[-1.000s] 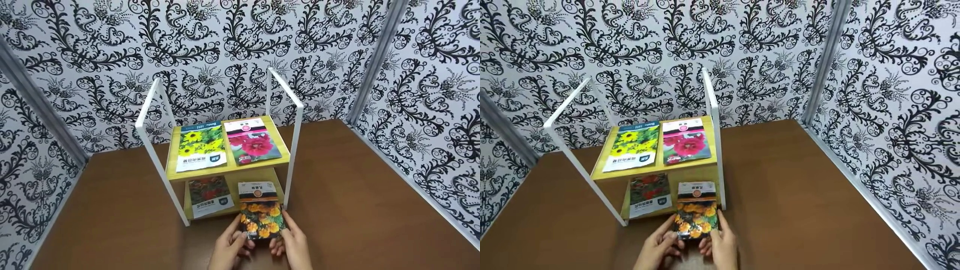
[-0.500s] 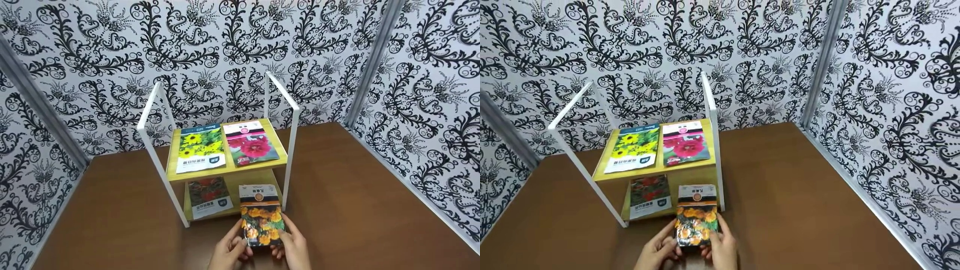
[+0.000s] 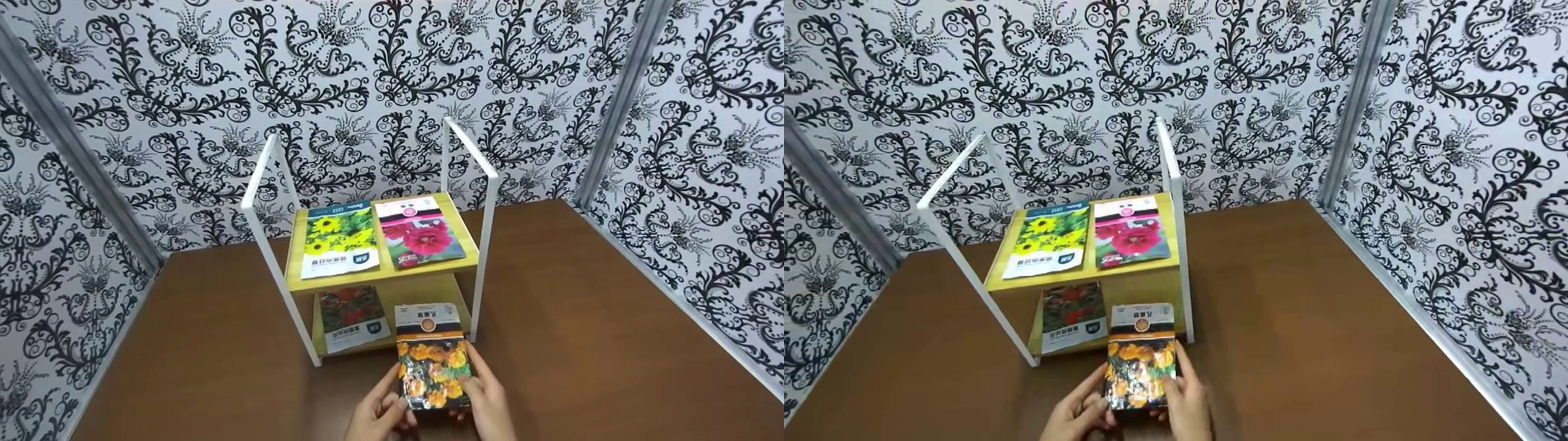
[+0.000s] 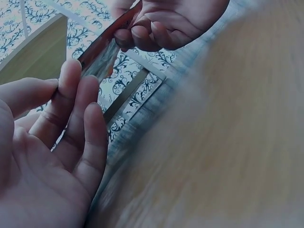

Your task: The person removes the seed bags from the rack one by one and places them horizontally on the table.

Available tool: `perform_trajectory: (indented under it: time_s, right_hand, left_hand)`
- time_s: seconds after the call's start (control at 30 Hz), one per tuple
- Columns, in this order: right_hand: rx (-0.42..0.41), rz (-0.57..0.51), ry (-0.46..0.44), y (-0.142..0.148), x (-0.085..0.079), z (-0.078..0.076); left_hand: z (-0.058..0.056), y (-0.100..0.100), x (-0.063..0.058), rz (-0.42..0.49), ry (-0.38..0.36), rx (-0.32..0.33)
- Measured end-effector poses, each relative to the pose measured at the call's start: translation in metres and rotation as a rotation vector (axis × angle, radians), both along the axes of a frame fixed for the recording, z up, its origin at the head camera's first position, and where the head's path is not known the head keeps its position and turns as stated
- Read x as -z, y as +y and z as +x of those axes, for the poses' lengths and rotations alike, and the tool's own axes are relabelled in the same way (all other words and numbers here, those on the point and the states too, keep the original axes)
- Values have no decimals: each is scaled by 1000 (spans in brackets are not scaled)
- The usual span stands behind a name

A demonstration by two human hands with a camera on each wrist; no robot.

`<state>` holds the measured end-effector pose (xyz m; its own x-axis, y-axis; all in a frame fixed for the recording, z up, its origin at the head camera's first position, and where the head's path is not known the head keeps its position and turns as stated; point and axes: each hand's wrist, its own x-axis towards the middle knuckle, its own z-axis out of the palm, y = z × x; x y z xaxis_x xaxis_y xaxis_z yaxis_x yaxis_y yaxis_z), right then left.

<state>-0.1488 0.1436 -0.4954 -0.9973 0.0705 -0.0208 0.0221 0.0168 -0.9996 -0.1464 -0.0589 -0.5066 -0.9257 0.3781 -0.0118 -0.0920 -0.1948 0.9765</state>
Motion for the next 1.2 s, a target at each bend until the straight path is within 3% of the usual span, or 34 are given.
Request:
perform_trajectory:
  time_s: [0.2,0.5,0.7,0.9,1.1,1.2]
  right_hand:
    - [-69,-14,81,-2,2,2]
    - [-190,-165,85,-3,2,3]
    - [-304,-217,72,-4,2,3]
    - [-436,-293,32,-6,3,2]
    - [-484,-243,31,-8,4,1]
    - [-488,-226,17,-9,4,1]
  left_hand:
    - [5,-8,-1,63,-4,18]
    - [10,-19,1,124,-36,78]
    - [13,-22,-3,32,-128,-51]
    - [11,-25,-5,-28,-94,-187]
    - [9,-30,-4,-109,15,-198]
    - [9,-34,-4,-113,-1,-178]
